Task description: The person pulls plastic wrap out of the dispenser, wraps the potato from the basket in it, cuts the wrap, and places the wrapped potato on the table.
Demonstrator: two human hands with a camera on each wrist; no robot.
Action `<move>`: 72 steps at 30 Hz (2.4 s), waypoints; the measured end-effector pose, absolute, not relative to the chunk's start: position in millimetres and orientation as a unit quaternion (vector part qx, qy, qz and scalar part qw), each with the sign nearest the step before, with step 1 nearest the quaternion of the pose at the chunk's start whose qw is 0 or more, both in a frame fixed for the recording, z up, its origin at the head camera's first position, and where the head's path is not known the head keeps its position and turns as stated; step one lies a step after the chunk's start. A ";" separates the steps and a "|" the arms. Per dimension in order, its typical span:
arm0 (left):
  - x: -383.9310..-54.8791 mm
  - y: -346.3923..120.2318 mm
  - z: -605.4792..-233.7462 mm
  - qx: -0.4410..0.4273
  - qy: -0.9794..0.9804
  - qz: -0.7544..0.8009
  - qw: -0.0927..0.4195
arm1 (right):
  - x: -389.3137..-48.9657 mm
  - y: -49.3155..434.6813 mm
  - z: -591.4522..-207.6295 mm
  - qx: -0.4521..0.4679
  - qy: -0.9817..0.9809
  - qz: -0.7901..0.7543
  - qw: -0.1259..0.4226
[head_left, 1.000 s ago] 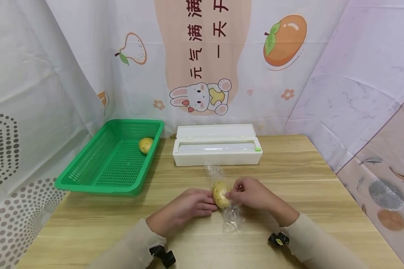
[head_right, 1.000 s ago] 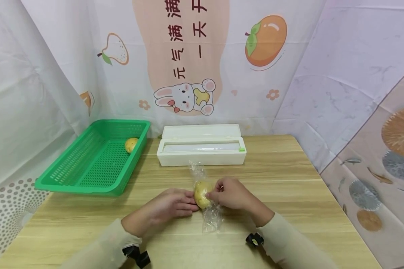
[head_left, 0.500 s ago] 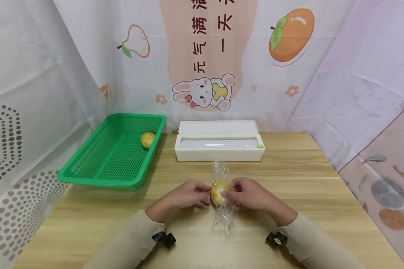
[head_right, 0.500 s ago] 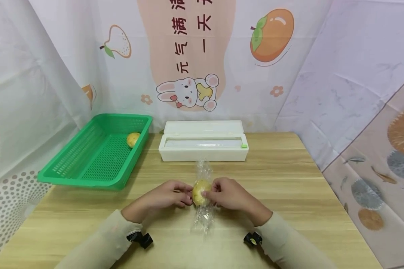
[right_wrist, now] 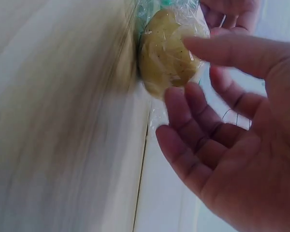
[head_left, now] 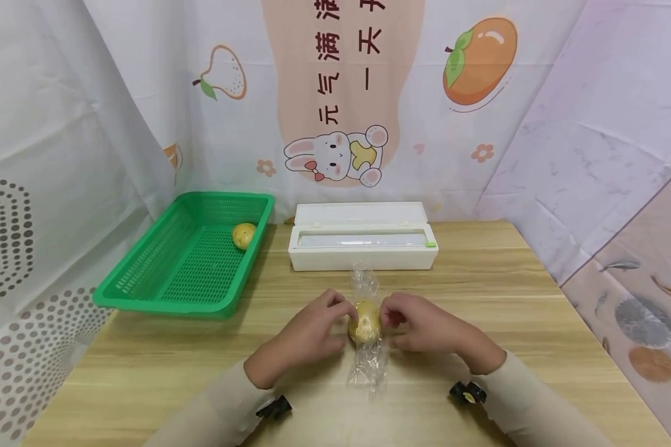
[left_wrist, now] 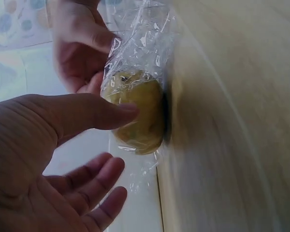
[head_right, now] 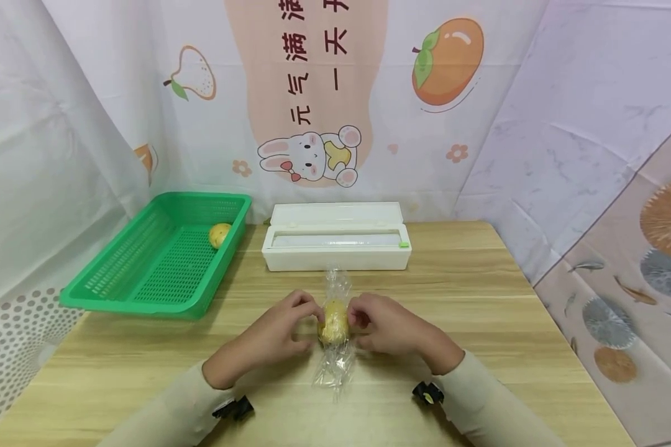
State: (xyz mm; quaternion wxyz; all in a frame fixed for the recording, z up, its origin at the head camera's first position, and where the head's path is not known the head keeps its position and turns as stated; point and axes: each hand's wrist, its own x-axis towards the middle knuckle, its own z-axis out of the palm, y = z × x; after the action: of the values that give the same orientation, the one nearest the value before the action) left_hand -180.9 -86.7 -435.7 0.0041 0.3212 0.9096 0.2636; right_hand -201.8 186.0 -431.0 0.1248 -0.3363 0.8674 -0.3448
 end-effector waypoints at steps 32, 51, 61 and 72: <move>-176.7 -83.5 -445.0 0.343 0.892 0.289 0.064 | -199.9 180.2 -442.2 -0.412 0.843 -0.336 0.076; -177.4 -80.1 -447.3 0.344 0.887 0.307 0.023 | -200.5 182.8 -436.6 -0.383 0.835 -0.378 0.114; -179.1 -81.6 -444.9 0.353 0.890 0.288 -0.005 | -195.0 175.3 -436.4 -0.355 0.856 -0.369 0.071; -178.0 -75.7 -444.8 0.313 0.894 0.319 -0.005 | -194.4 175.3 -437.9 -0.341 0.844 -0.408 0.072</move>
State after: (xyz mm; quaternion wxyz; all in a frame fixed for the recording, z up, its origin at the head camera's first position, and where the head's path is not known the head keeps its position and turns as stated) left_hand -178.0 -75.7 -444.8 -0.0051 0.3129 0.8945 0.3194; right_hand -194.4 175.3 -437.9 0.0724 -0.3410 0.8437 -0.4082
